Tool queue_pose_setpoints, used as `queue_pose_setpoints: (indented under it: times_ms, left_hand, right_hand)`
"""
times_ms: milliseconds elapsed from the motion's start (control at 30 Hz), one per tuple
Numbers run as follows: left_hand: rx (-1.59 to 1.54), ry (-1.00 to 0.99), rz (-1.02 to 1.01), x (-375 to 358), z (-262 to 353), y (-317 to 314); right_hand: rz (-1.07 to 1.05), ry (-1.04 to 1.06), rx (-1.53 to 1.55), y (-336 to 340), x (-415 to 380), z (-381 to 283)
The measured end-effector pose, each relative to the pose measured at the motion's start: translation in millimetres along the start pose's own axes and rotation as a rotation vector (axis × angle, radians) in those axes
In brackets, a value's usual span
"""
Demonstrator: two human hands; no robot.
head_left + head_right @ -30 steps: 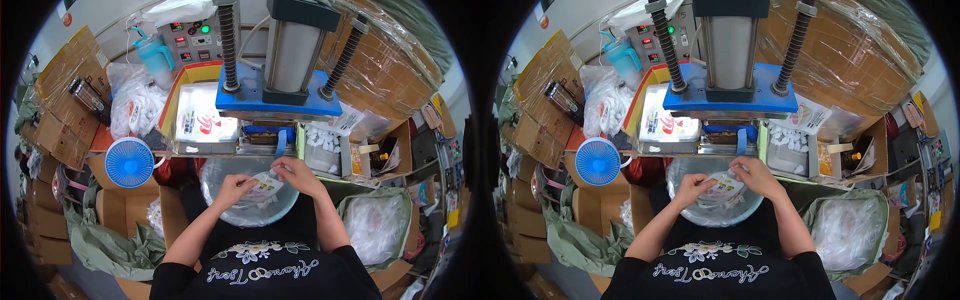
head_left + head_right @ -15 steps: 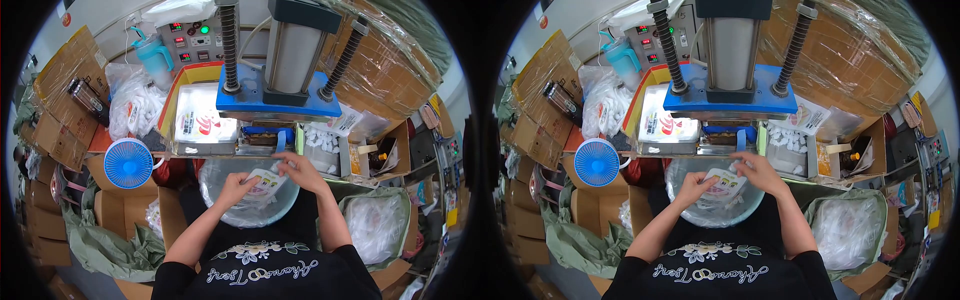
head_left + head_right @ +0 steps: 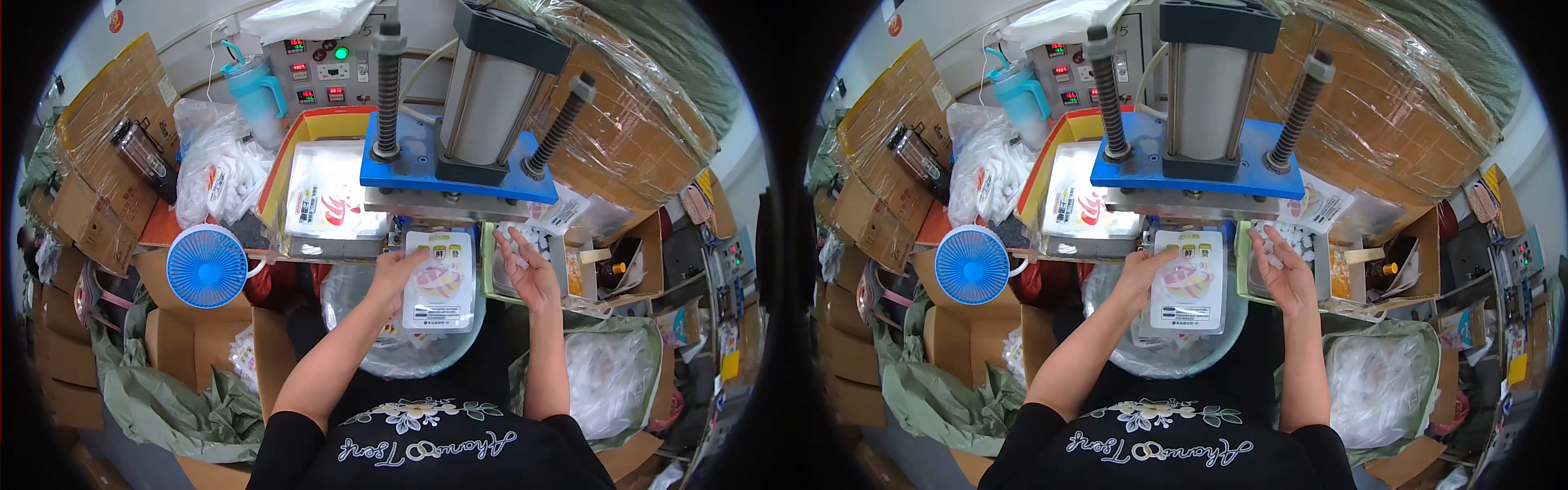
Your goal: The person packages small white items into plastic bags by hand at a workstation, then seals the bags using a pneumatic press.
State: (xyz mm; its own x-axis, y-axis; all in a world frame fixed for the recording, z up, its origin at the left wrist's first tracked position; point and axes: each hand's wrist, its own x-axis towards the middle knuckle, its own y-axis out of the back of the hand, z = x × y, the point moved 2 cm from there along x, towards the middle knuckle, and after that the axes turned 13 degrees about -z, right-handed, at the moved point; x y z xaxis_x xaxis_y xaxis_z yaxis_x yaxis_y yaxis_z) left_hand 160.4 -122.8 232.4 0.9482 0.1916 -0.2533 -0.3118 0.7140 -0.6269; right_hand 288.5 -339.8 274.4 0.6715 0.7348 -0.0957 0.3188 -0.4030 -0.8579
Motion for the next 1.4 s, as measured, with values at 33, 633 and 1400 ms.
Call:
queue_pose_setpoints:
  times_ms: [33,633,1400]
  left_hand:
    - [0.082,0.033,-0.034,1.8,1.0,4.2]
    - [1.396,-0.734,0.316,-77.7,74.6,56.1]
    - [1.115,-0.244,0.111,-80.9,-14.8,31.1]
  right_hand:
    - [-0.039,-0.010,0.062,1.0,-0.2,0.7]
    - [0.017,0.052,-0.743,13.2,-4.0,13.7]
    - [-0.352,0.069,-1.766,-65.4,-8.3,71.1]
